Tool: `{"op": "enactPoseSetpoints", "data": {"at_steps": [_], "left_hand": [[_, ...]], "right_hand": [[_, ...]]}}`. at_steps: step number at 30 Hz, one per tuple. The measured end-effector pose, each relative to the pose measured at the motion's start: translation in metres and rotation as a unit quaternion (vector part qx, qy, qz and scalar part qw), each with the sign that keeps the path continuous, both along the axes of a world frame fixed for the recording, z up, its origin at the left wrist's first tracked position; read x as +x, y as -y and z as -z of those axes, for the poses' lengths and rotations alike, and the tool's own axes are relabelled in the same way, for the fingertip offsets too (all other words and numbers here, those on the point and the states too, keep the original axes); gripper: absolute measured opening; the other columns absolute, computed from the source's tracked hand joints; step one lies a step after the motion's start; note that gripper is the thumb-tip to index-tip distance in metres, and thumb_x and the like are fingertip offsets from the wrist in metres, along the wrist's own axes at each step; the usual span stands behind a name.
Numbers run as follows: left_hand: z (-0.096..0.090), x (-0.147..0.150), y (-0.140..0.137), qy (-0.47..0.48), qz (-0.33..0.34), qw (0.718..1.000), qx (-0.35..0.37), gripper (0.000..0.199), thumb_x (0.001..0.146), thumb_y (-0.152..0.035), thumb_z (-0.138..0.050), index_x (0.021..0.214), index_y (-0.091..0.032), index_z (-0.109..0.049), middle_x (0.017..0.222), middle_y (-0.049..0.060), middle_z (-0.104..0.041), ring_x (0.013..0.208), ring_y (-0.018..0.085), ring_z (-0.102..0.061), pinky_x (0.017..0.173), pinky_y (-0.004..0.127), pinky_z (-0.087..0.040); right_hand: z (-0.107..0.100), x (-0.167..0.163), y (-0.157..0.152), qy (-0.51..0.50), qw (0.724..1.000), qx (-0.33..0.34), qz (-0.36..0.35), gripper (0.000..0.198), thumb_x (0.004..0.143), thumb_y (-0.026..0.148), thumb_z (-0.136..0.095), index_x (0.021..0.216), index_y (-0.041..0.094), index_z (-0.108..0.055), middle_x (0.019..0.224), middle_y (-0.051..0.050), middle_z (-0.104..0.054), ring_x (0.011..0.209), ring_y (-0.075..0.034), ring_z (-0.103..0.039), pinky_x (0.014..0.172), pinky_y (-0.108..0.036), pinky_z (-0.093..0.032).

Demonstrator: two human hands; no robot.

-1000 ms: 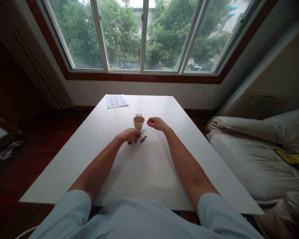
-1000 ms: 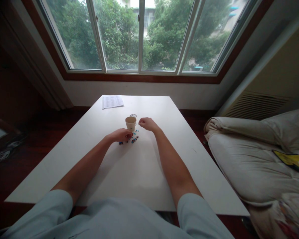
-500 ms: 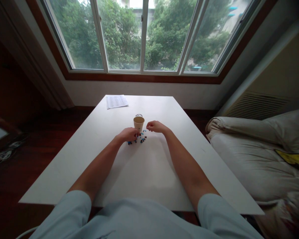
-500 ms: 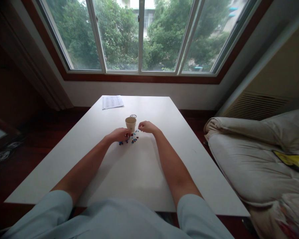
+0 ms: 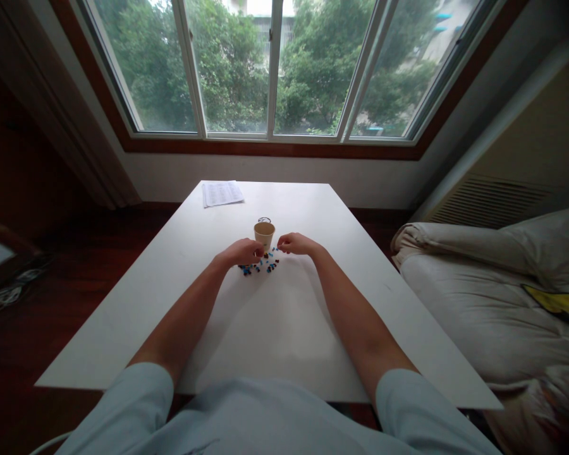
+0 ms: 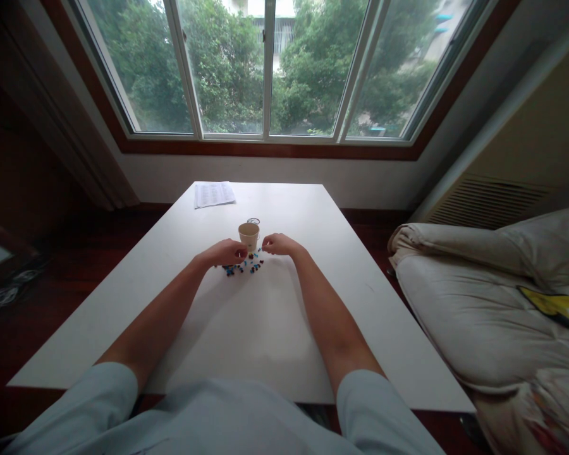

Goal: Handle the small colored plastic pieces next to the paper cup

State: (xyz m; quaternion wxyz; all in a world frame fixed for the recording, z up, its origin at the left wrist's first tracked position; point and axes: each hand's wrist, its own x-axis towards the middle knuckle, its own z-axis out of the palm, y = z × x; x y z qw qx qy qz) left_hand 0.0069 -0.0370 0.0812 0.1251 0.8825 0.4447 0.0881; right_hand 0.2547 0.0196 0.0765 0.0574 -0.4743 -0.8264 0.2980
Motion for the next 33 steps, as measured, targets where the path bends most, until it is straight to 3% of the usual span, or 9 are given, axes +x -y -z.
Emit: {"op": "enactPoseSetpoints", "data": {"at_steps": [6,13,20,27,30,33], "left_hand": [[-0.015,-0.007,-0.001,0.120,0.002,0.993,0.002,0.017,0.078,-0.029,-0.060,0.089,-0.020,-0.069,0.082,0.001,-0.070,0.071,0.014,-0.060,0.063,0.023,-0.042],[-0.007,-0.003,-0.010,0.312,-0.057,0.948,-0.004,0.023,0.084,-0.025,-0.051,0.097,-0.018,-0.069,0.085,0.003,-0.072,0.078,0.015,-0.064,0.072,0.027,-0.050],[-0.003,0.003,-0.012,0.297,-0.134,0.943,0.067,0.021,0.084,-0.024,-0.054,0.098,-0.020,-0.069,0.082,0.001,-0.071,0.076,0.015,-0.061,0.070,0.025,-0.047],[-0.013,0.009,-0.010,0.280,-0.216,0.927,0.121,0.025,0.091,-0.029,-0.051,0.106,-0.020,-0.069,0.097,0.003,-0.072,0.085,0.016,-0.062,0.078,0.027,-0.048],[-0.014,0.010,-0.010,0.275,-0.218,0.931,0.103,0.029,0.092,-0.027,-0.052,0.115,-0.021,-0.068,0.103,0.003,-0.073,0.084,0.015,-0.062,0.079,0.027,-0.048],[-0.014,0.009,-0.011,0.271,-0.207,0.934,0.109,0.034,0.092,-0.022,-0.048,0.122,-0.022,-0.065,0.106,0.003,-0.073,0.084,0.014,-0.063,0.080,0.026,-0.048]], "right_hand": [[0.003,0.001,-0.002,-0.002,1.000,0.000,-0.001,0.025,0.087,0.032,-0.058,0.103,0.019,-0.072,0.089,-0.003,-0.072,0.074,-0.010,-0.064,0.065,-0.017,-0.046],[0.002,-0.001,0.000,0.002,1.000,-0.005,-0.002,0.026,0.087,0.032,-0.058,0.106,0.020,-0.072,0.091,-0.003,-0.073,0.075,-0.010,-0.065,0.068,-0.018,-0.047],[0.000,-0.001,0.002,0.002,1.000,0.000,-0.004,0.025,0.088,0.032,-0.059,0.105,0.020,-0.072,0.091,-0.003,-0.072,0.075,-0.010,-0.064,0.067,-0.018,-0.046],[-0.005,-0.008,0.010,0.009,1.000,0.006,0.001,0.024,0.087,0.029,-0.058,0.105,0.021,-0.072,0.093,-0.002,-0.072,0.075,-0.010,-0.064,0.065,-0.017,-0.044],[-0.005,-0.013,0.013,0.019,1.000,0.000,-0.013,0.025,0.086,0.026,-0.058,0.105,0.021,-0.073,0.091,-0.002,-0.073,0.073,-0.009,-0.062,0.065,-0.017,-0.043],[-0.004,-0.020,0.016,0.030,0.998,0.048,-0.019,0.022,0.085,0.026,-0.057,0.099,0.020,-0.074,0.088,-0.001,-0.072,0.073,-0.010,-0.060,0.065,-0.018,-0.040]]}}
